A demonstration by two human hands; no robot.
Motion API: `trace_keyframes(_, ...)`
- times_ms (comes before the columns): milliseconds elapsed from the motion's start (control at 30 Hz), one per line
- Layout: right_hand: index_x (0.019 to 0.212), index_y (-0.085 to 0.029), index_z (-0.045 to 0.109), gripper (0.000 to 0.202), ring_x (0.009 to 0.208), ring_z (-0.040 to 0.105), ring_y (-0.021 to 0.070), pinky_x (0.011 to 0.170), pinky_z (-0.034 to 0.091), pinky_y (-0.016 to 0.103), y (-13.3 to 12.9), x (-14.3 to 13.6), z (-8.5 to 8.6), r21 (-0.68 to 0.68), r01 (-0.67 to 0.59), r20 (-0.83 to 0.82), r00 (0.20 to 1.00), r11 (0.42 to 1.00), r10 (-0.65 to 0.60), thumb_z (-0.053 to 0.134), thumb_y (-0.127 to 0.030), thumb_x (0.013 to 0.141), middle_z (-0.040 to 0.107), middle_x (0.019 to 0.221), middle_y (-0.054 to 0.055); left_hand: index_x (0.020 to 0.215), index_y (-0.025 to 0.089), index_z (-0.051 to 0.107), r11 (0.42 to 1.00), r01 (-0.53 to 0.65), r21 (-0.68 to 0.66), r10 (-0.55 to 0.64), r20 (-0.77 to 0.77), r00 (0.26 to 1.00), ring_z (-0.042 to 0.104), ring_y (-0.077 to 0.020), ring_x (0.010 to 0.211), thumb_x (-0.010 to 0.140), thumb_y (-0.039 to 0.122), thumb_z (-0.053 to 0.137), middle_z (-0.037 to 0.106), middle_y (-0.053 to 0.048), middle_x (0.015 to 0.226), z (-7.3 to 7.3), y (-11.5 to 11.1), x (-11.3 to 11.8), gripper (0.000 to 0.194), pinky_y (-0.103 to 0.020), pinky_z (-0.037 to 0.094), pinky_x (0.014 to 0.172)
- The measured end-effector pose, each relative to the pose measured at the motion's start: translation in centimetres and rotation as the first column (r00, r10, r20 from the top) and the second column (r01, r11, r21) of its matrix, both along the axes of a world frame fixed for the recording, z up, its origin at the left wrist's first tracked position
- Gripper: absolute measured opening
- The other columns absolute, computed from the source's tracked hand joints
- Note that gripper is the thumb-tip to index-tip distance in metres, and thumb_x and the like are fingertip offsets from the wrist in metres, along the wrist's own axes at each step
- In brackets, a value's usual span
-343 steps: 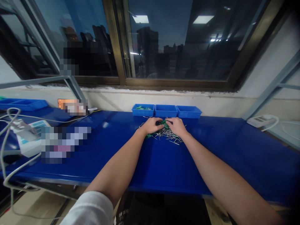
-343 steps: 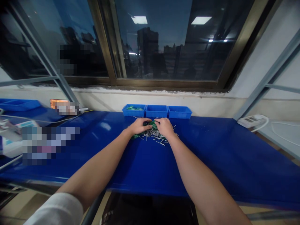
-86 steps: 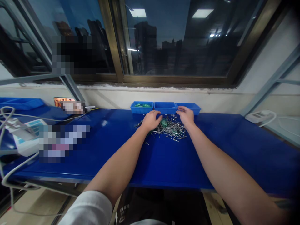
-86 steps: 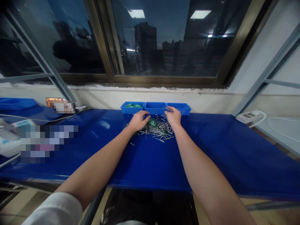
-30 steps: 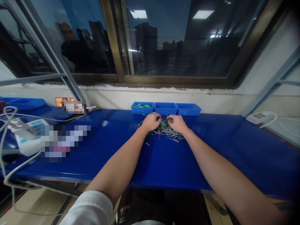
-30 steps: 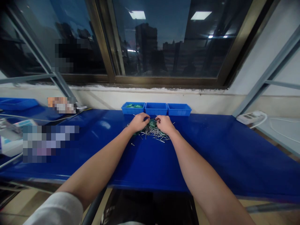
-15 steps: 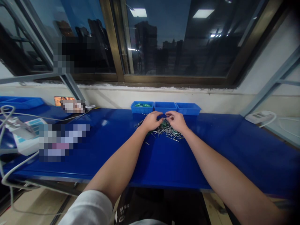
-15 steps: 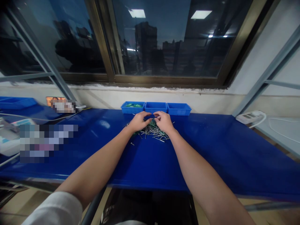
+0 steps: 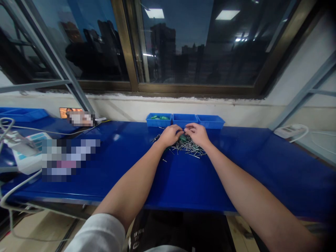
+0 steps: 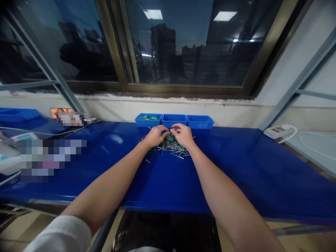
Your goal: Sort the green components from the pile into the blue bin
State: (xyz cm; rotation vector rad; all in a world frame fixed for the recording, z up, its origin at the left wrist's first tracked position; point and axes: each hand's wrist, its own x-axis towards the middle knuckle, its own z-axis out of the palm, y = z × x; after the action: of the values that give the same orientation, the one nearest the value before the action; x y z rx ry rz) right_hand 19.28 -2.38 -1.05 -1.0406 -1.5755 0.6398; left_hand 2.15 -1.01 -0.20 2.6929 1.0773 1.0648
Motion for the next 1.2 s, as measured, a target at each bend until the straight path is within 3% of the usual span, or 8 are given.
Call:
trace_keyframes(233,0.073,-0.016,0.068,0.022,0.068,0.064,0.0185,0.064,0.051,0.032,-0.38,0.24,0.38,0.018,0.037,0.085,0.996,0.999,-0.039,0.063,-0.038,0.071,0.069,0.071,0.006,0.087,0.016,0.065,1.000,-0.023,0.010,0.023,0.049,0.999,0.060,-0.0176,0.084,0.086,0.026,0.049,0.066,-0.005,0.088,-0.14,0.29,-0.16,0.018,-0.030,0.046,0.079)
trace_keyframes(400,0.076,-0.015,0.069,0.025,0.068,0.063,0.0188,0.061,0.050,0.031,-0.31,0.37,0.42,-0.012,0.004,0.043,0.999,1.000,-0.003,0.066,-0.038,0.067,0.069,0.071,0.006,0.087,0.017,0.065,1.000,-0.020,-0.009,0.020,0.063,0.998,0.060,-0.0175,0.084,0.086,0.025,0.050,0.066,-0.005,0.089,-0.08,0.19,-0.13,0.017,-0.030,0.046,0.080)
trace_keyframes(633,0.086,-0.013,0.070,0.036,0.055,0.058,0.0153,0.044,0.044,0.026,-0.76,0.39,0.82,-0.110,-0.065,-0.060,0.997,0.992,0.059,0.069,-0.040,0.063,0.068,0.072,0.007,0.087,0.016,0.064,1.000,-0.007,-0.030,0.010,0.093,0.996,0.060,-0.0174,0.085,0.087,0.027,0.049,0.066,-0.005,0.089,0.04,0.06,-0.14,0.018,-0.030,0.046,0.080)
trace_keyframes(900,0.088,-0.014,0.070,0.035,0.064,0.061,0.0176,0.044,0.044,0.025,-0.43,0.62,0.55,-0.125,-0.110,-0.081,0.992,0.986,0.100,0.070,-0.037,0.062,0.069,0.076,0.008,0.086,0.016,0.064,0.999,-0.014,-0.029,0.017,0.102,0.995,0.060,-0.0176,0.083,0.087,0.029,0.050,0.066,-0.005,0.087,0.02,0.09,-0.16,0.019,-0.031,0.047,0.079)
trace_keyframes(1067,0.087,-0.013,0.071,0.033,0.057,0.059,0.0163,0.045,0.044,0.026,-0.47,0.67,0.63,-0.133,-0.101,-0.081,0.993,0.986,0.091,0.069,-0.036,0.063,0.068,0.068,0.007,0.088,0.016,0.064,0.999,-0.017,-0.027,0.020,0.104,0.994,0.061,-0.0180,0.084,0.087,0.031,0.050,0.066,-0.006,0.088,-0.11,0.13,-0.16,0.020,-0.032,0.047,0.080)
trace_keyframes(1200,0.087,-0.012,0.070,0.032,0.056,0.061,0.0172,0.045,0.044,0.026,-0.20,0.74,0.71,-0.160,-0.032,-0.124,0.992,0.987,0.012,0.068,-0.033,0.063,0.067,0.063,0.007,0.104,0.015,0.060,0.997,-0.062,-0.051,0.070,0.182,0.981,0.061,-0.0186,0.091,0.084,0.039,0.054,0.066,-0.008,0.098,-0.38,0.22,-0.07,0.031,-0.033,0.048,0.083)
